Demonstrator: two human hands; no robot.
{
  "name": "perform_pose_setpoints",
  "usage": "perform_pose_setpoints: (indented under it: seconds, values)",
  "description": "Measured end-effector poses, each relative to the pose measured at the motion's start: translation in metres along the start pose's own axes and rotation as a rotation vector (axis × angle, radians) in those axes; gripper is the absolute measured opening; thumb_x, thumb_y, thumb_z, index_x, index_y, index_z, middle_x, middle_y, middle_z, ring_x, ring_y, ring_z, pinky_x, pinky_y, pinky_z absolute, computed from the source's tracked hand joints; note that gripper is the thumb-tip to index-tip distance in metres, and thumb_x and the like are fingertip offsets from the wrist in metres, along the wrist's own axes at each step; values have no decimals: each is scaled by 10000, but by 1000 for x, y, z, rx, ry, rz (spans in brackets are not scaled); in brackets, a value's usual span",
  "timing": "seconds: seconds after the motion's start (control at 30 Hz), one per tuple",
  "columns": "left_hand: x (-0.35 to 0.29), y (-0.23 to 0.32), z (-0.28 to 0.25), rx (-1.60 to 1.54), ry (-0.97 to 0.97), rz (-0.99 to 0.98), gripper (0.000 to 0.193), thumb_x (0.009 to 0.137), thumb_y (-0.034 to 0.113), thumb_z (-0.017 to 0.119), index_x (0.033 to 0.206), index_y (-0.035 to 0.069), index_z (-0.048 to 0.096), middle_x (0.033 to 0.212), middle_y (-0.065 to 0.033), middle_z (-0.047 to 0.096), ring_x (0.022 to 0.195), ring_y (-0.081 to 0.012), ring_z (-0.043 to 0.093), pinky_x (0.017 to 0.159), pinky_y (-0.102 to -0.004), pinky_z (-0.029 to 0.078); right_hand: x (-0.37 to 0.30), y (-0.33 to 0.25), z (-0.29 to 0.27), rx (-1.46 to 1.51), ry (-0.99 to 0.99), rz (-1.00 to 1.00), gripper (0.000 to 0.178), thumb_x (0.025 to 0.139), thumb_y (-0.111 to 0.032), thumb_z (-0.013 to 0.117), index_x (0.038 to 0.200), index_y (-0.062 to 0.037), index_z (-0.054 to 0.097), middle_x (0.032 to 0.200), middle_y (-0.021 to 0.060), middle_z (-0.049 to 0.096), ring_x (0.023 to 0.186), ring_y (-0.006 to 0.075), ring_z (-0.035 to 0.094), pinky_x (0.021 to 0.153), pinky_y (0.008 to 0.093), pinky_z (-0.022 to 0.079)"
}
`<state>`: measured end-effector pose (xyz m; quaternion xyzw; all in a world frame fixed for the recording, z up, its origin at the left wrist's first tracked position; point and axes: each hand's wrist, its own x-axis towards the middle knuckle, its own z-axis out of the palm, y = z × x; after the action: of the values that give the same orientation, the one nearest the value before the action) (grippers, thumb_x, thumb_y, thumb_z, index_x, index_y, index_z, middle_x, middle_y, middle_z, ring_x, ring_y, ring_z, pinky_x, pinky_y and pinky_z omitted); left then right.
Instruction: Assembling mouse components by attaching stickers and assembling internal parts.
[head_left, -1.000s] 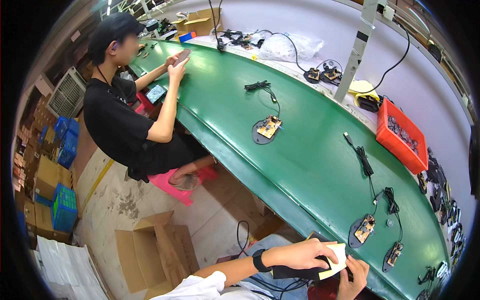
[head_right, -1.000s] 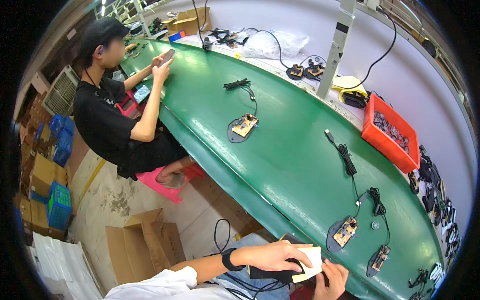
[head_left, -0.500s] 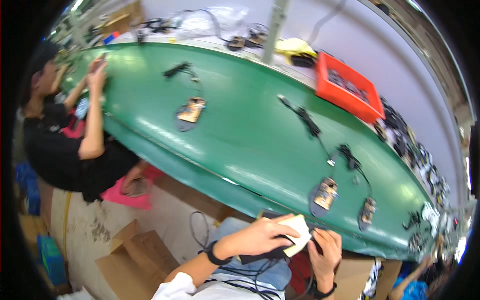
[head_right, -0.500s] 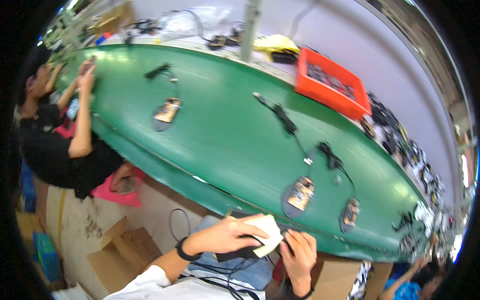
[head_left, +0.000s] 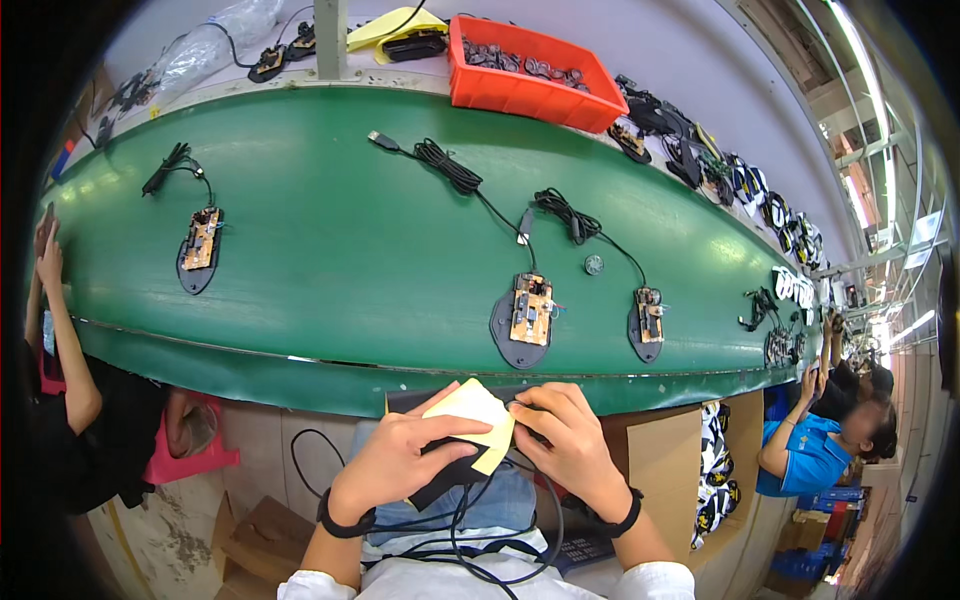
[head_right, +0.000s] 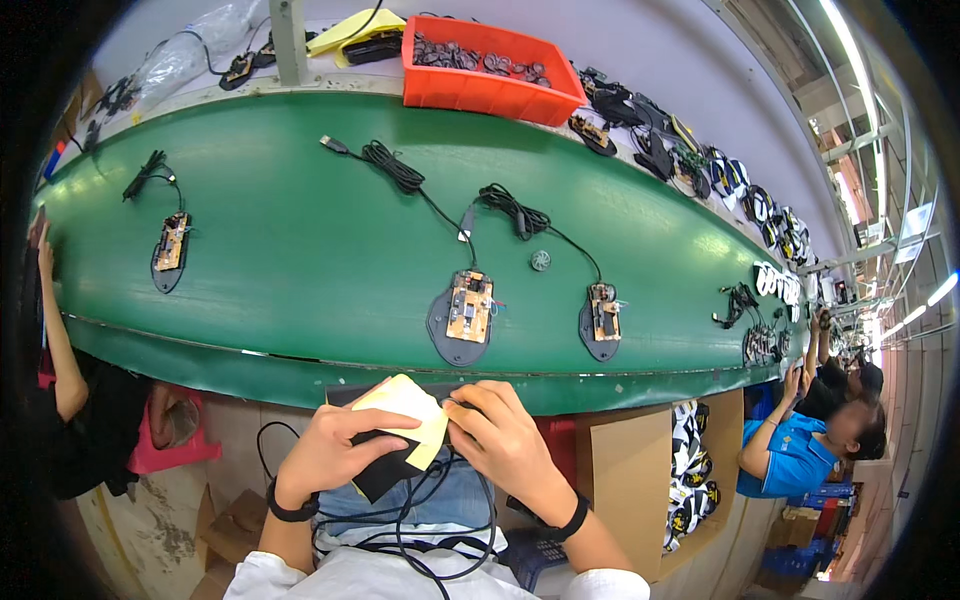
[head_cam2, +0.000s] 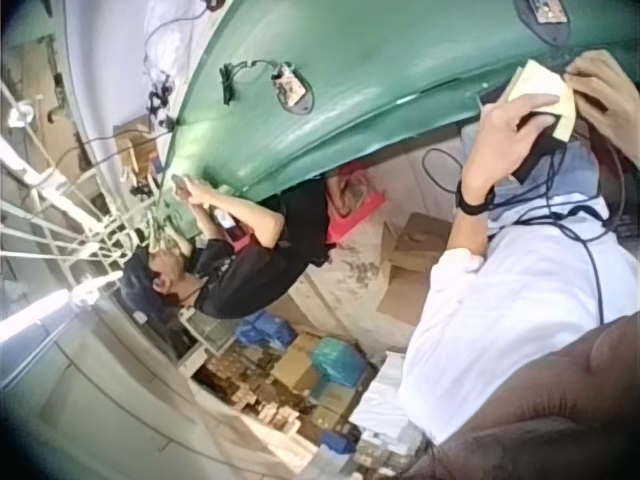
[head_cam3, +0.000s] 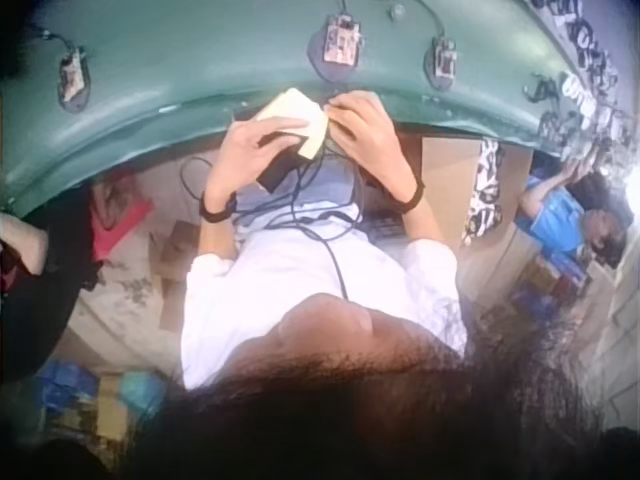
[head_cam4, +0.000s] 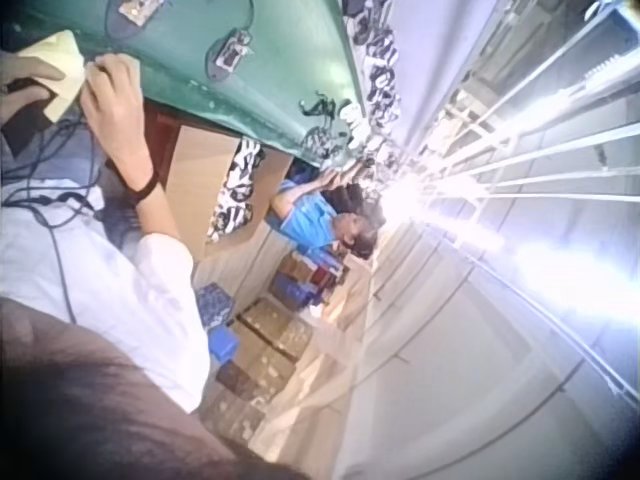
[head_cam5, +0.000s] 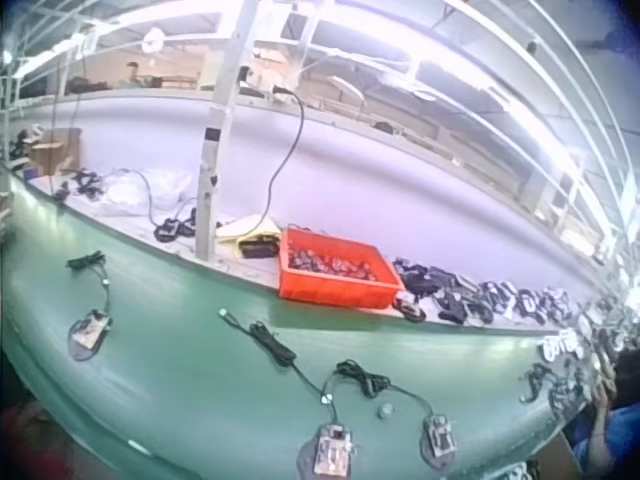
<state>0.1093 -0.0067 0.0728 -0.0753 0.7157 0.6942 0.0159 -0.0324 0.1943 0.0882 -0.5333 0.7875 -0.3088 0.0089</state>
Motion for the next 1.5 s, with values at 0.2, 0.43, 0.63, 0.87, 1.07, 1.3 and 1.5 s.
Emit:
perform_pose_setpoints:
  seconds: [0.2,0.43,0.63,0.87,1.07,1.3,1.5]
  values:
    - [-3,-7,0,16,44,72,315,867,55,759,1178,108,749,1068,-203,737,1330,-327,578,993,-388,518,-4,5,-20,-96,-35,22,275,728,10,805,982,-17,701,1048,112,669,1001,314,639,849,402,547]
    - [-5,-9,1,36,55,107,294,880,50,755,1168,106,753,1048,-170,750,1362,-330,552,1006,-409,499,56,37,-56,-18,-42,234,247,830,-4,748,1061,3,661,1029,175,676,950,334,677,819,399,550]
    - [-3,-6,-2,30,32,77,282,891,58,749,1170,102,751,1047,-141,757,1372,-350,535,1102,-417,458,97,62,-36,-50,-70,167,275,847,3,730,1114,0,665,1072,160,647,928,321,663,813,389,537]
    - [-6,-5,-4,48,32,90,297,888,60,749,1182,104,749,1063,-151,755,1227,-330,655,1035,-395,506,98,59,-28,2,2,180,313,848,7,726,1154,3,656,1025,149,662,919,281,674,812,372,543]
    - [-6,-2,-4,3,123,100,326,863,33,757,1188,63,744,1104,-150,761,905,-235,754,817,-301,567,95,65,-18,69,82,209,292,821,-11,764,1087,15,646,1001,141,690,897,256,685,823,357,554]
    - [-6,0,-4,-75,238,69,346,840,16,768,1184,34,740,1110,-125,771,951,-189,748,862,-279,546,89,62,-10,-94,145,122,309,815,-29,782,1097,3,659,992,147,689,893,286,682,809,361,557]
    - [-7,-2,-5,-22,210,108,339,888,42,749,1225,44,722,1146,-135,760,957,-208,751,845,-299,560,72,64,-4,-153,142,170,344,850,-44,758,1178,1,665,1117,165,700,975,315,676,836,384,556]
